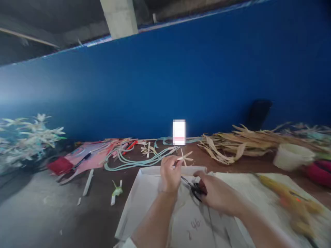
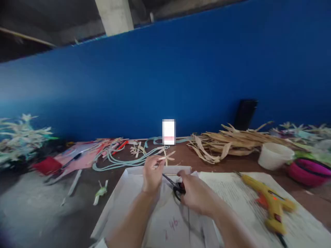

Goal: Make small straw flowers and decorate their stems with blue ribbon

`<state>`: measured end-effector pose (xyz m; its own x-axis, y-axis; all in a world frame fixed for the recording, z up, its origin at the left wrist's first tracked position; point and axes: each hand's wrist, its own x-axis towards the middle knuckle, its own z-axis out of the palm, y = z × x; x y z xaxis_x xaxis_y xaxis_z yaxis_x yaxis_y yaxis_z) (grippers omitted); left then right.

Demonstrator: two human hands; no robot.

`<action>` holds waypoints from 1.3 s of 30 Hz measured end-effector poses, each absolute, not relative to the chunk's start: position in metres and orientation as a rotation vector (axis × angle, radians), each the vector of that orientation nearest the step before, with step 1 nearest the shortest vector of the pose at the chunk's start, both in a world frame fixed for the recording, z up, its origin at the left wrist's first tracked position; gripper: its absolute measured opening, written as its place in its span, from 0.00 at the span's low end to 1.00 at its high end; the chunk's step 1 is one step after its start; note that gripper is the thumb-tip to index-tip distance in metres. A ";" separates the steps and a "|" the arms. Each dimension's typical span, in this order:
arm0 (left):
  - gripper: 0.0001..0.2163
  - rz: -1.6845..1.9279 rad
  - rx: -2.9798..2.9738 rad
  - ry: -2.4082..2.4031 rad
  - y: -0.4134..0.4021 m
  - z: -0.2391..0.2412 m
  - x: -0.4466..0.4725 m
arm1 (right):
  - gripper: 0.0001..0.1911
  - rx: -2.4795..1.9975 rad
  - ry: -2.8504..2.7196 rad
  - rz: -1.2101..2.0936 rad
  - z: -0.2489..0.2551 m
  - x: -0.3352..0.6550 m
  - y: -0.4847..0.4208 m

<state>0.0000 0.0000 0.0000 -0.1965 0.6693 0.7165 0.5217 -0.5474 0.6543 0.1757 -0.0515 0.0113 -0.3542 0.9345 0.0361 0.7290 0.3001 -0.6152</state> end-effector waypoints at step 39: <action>0.05 1.952 1.793 1.374 0.006 0.004 -0.007 | 0.27 -1.204 -1.376 1.437 0.055 0.177 -0.044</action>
